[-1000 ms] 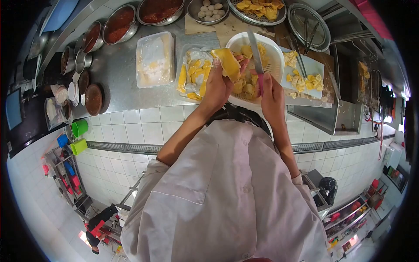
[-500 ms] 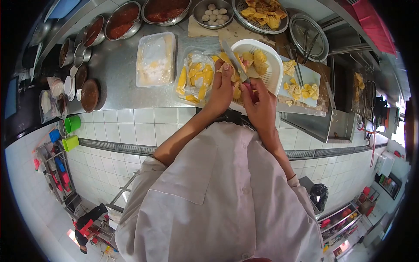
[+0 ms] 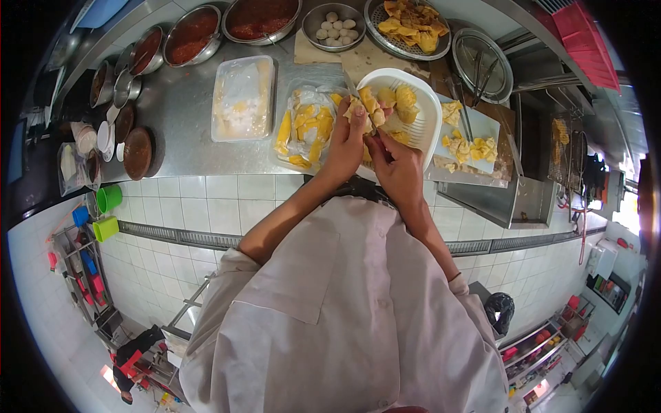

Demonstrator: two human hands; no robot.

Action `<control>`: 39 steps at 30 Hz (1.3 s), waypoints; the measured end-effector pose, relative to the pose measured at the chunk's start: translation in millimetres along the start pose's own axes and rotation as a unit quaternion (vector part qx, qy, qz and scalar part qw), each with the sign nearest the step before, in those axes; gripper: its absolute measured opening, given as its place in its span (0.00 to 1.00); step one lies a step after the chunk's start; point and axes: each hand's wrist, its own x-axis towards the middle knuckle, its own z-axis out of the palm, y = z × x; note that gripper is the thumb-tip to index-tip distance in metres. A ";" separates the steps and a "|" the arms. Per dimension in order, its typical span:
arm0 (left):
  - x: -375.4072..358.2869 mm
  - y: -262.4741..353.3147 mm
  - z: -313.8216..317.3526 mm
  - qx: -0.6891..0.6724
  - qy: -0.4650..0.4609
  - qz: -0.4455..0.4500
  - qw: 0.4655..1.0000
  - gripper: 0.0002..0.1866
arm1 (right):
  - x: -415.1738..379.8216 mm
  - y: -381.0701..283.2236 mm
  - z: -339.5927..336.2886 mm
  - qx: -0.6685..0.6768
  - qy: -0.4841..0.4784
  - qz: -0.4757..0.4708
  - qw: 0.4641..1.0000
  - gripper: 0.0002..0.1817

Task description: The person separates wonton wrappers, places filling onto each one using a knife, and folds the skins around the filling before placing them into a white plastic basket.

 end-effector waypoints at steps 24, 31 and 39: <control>-18.7 14.8 -11.8 0.238 -0.197 0.070 0.949 0.41 | 33.4 -11.2 -83.6 -0.009 -0.119 0.116 0.986 0.21; -9.0 18.2 -21.7 0.288 -0.304 0.030 0.907 0.44 | 38.9 -11.6 -88.8 0.023 -0.181 0.111 0.977 0.17; -11.3 30.7 -21.2 0.220 -0.344 -0.043 0.912 0.43 | 44.0 5.6 -78.2 0.087 -0.195 0.040 0.976 0.12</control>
